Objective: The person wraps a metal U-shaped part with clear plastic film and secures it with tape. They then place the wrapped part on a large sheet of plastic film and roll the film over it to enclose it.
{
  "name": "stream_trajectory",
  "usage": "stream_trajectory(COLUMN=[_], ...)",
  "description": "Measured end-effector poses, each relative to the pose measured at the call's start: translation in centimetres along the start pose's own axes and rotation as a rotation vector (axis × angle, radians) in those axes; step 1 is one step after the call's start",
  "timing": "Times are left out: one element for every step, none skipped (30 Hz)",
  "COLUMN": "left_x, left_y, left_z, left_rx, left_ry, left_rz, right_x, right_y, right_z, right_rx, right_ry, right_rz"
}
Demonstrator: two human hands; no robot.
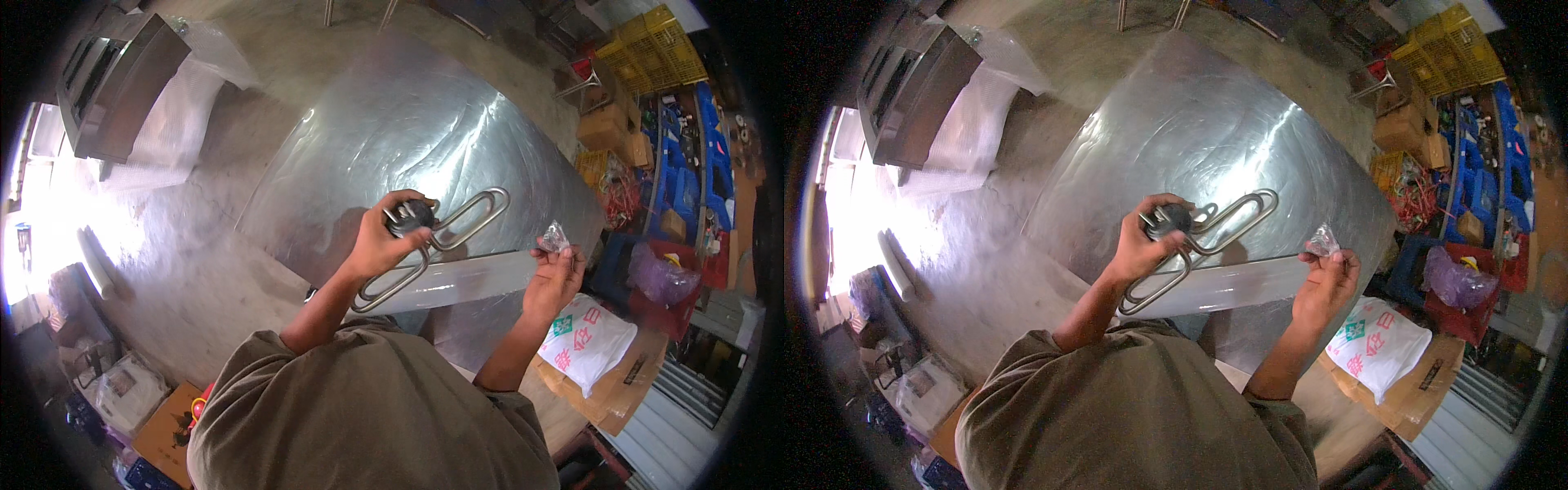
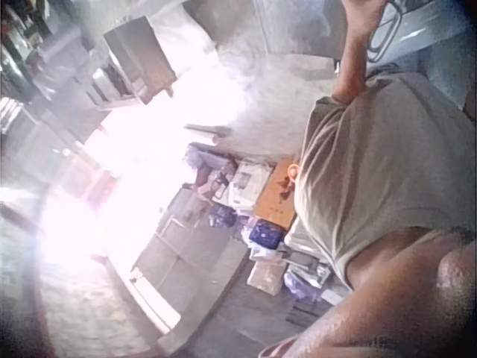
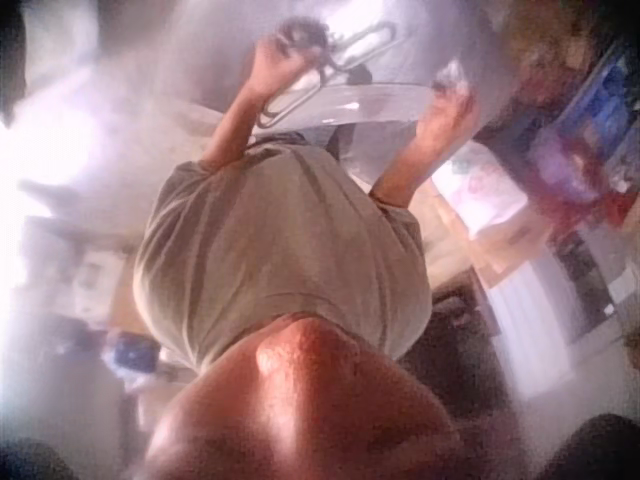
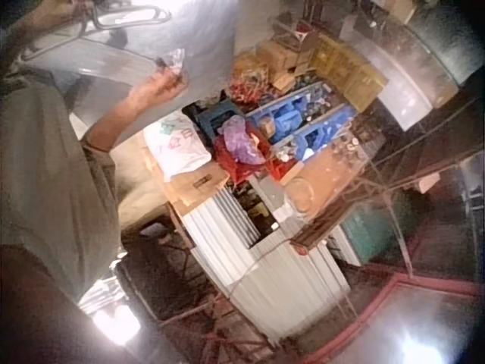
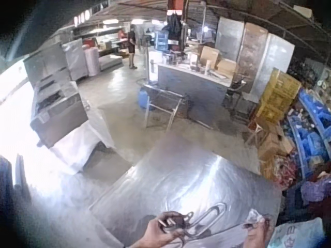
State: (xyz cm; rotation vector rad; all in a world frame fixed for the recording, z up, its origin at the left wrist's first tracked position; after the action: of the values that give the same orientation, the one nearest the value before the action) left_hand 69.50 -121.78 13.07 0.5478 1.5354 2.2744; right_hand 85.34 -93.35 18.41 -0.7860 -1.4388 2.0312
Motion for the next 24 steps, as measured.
stream_trajectory(left_x=[0.3, 0.5, 0.7, 0.8, 0.9, 0.9, 0.9, 0.8, 0.7, 0.6, 0.5, 0.4, 0.4, 0.3, 0.4, 0.3, 0.4, 0.4, 0.4, 0.5, 0.5, 0.4, 0.3, 0.2], left_y=[1.2, 1.8, 2.2, 2.5, 2.7, 2.6, 2.3, 1.9, 1.4, 0.9, 0.4, -0.1, -0.5, -1.1, -1.9, -2.6, -3.2, -3.7, -4.1, -4.5, -4.9, -5.3, -5.8, -6.2], left_z=[0.3, 0.3, 0.4, 0.5, 0.6, 0.5, 0.4, 0.2, 0.0, -0.2, -0.4, -0.7, -0.8, -1.1, -1.3, -1.6, -1.8, -1.9, -2.0, -2.1, -2.2, -2.3, -2.3, -2.3], left_rx=[0.232, 0.321, 0.410, 0.499, 0.556, 0.577, 0.598, 0.621, 0.632, 0.644, 0.653, 0.675, 0.697, 0.718, 0.699, 0.699, 0.699, 0.696, 0.689, 0.684, 0.679, 0.665, 0.654, 0.643], left_ry=[-0.073, -0.073, -0.076, -0.078, -0.093, -0.085, -0.078, -0.071, -0.067, -0.064, -0.057, -0.037, -0.016, 0.003, -0.010, -0.013, -0.015, -0.018, -0.017, -0.015, -0.014, -0.015, -0.016, -0.017], left_rz=[0.071, 0.099, 0.126, 0.153, 0.224, 0.257, 0.291, 0.325, 0.325, 0.324, 0.321, 0.330, 0.340, 0.347, 0.343, 0.329, 0.314, 0.300, 0.295, 0.291, 0.287, 0.276, 0.265, 0.254], right_x=[-0.2, -0.4, -0.7, -1.0, -1.7, -2.5, -3.3, -4.0, -4.4, -4.6, -4.7, -4.6, -4.4, -4.2, -4.0, -3.8, -3.6, -3.4, -3.1, -2.9, -2.7, -2.6, -2.5, -2.5], right_y=[-0.6, -0.8, -0.6, -0.3, 0.5, 1.4, 2.2, 3.2, 4.4, 5.9, 7.2, 8.0, 8.8, 9.5, 10.0, 10.3, 11.0, 11.5, 12.8, 13.8, 14.8, 15.2, 15.3, 15.4], right_z=[1.4, 3.4, 5.1, 7.0, 9.1, 11.4, 13.2, 14.6, 15.2, 15.5, 15.7, 15.8, 15.9, 16.1, 16.0, 15.9, 15.5, 15.1, 14.4, 14.0, 13.5, 13.2, 13.1, 13.1], right_rx=[-0.012, -0.056, -0.102, -0.147, -0.111, -0.076, -0.066, -0.054, -0.066, -0.078, -0.093, -0.116, -0.139, -0.162, -0.179, -0.238, -0.297, -0.357, -0.352, -0.345, -0.338, -0.356, -0.372, -0.388], right_ry=[0.012, -0.052, -0.114, -0.175, -0.243, -0.316, -0.370, -0.425, -0.416, -0.407, -0.400, -0.400, -0.399, -0.397, -0.354, -0.328, -0.302, -0.275, -0.262, -0.249, -0.237, -0.237, -0.238, -0.238], right_rz=[-0.010, 0.005, 0.021, 0.037, 0.079, 0.126, 0.138, 0.150, 0.167, 0.183, 0.202, 0.195, 0.189, 0.184, 0.194, 0.150, 0.107, 0.061, 0.113, 0.165, 0.217, 0.214, 0.211, 0.208])
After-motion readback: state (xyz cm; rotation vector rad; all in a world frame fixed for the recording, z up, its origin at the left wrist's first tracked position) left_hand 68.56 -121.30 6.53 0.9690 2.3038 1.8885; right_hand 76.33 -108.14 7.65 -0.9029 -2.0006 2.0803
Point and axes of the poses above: each hand's wrist, its own x-axis towards the middle knuckle, its own z-axis out of the palm, y = z × x, the point moved 9 cm from there along x, towards the middle knuckle, and after that the axes turned 14 degrees about z, right-handed, at the moved point
